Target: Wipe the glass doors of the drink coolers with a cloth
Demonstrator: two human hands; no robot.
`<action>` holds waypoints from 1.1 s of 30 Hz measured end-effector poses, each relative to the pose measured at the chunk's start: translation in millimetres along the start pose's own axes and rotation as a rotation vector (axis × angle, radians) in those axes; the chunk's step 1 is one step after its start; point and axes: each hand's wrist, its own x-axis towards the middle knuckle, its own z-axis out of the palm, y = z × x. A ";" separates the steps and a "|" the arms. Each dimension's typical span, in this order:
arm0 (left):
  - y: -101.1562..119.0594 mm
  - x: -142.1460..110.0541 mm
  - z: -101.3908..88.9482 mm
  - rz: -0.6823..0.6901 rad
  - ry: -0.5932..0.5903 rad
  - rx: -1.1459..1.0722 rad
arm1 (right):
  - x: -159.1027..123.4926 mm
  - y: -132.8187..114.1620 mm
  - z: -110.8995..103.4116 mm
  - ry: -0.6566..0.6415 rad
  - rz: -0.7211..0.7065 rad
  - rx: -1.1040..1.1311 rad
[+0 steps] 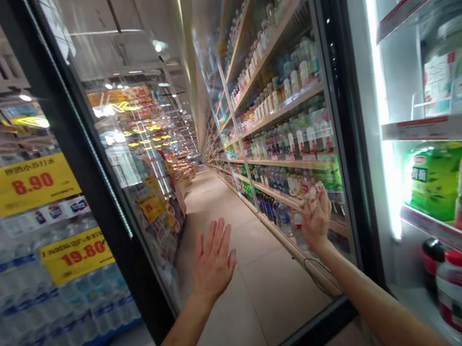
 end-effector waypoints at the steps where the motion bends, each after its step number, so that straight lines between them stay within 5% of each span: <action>1: 0.0 -1.0 0.9 -0.003 0.005 0.000 | -2.8 -7.6 0.2 -0.009 -0.010 0.010; 6: -2.0 -4.7 1.5 0.005 0.002 -0.006 | -45.1 -86.9 -1.8 -0.254 -0.441 0.200; 8: -5.4 -13.3 -0.6 0.010 -0.019 -0.010 | -54.8 -93.5 -3.3 -0.293 -0.497 0.227; 13: -13.9 -42.4 -6.4 0.013 -0.045 -0.020 | -40.7 -36.5 -1.2 -0.095 -0.174 0.077; 15: -14.5 -48.5 -7.3 0.003 -0.041 -0.023 | -38.2 -32.6 0.2 -0.046 -0.061 0.045; 17: -14.7 -51.0 -7.9 -0.019 -0.038 -0.025 | -48.3 -54.3 -0.4 -0.102 -0.105 0.077; 22: -21.7 -57.0 -12.2 -0.061 -0.064 -0.018 | -95.1 -131.5 -4.1 -0.322 -0.502 0.295; 25: -26.9 -64.6 -15.8 -0.054 -0.090 -0.006 | -93.8 -119.6 -5.3 -0.305 -0.518 0.289; 29: -24.6 -71.6 -17.3 -0.071 -0.092 0.004 | -65.2 -70.2 -3.6 -0.178 -0.231 0.111; 31: -19.5 -69.9 -16.1 -0.075 -0.078 0.003 | -60.3 -67.7 -3.5 -0.140 -0.136 0.077; 33: -13.6 -64.6 -14.3 -0.071 -0.061 -0.003 | -68.6 -85.3 -4.4 -0.187 -0.208 0.125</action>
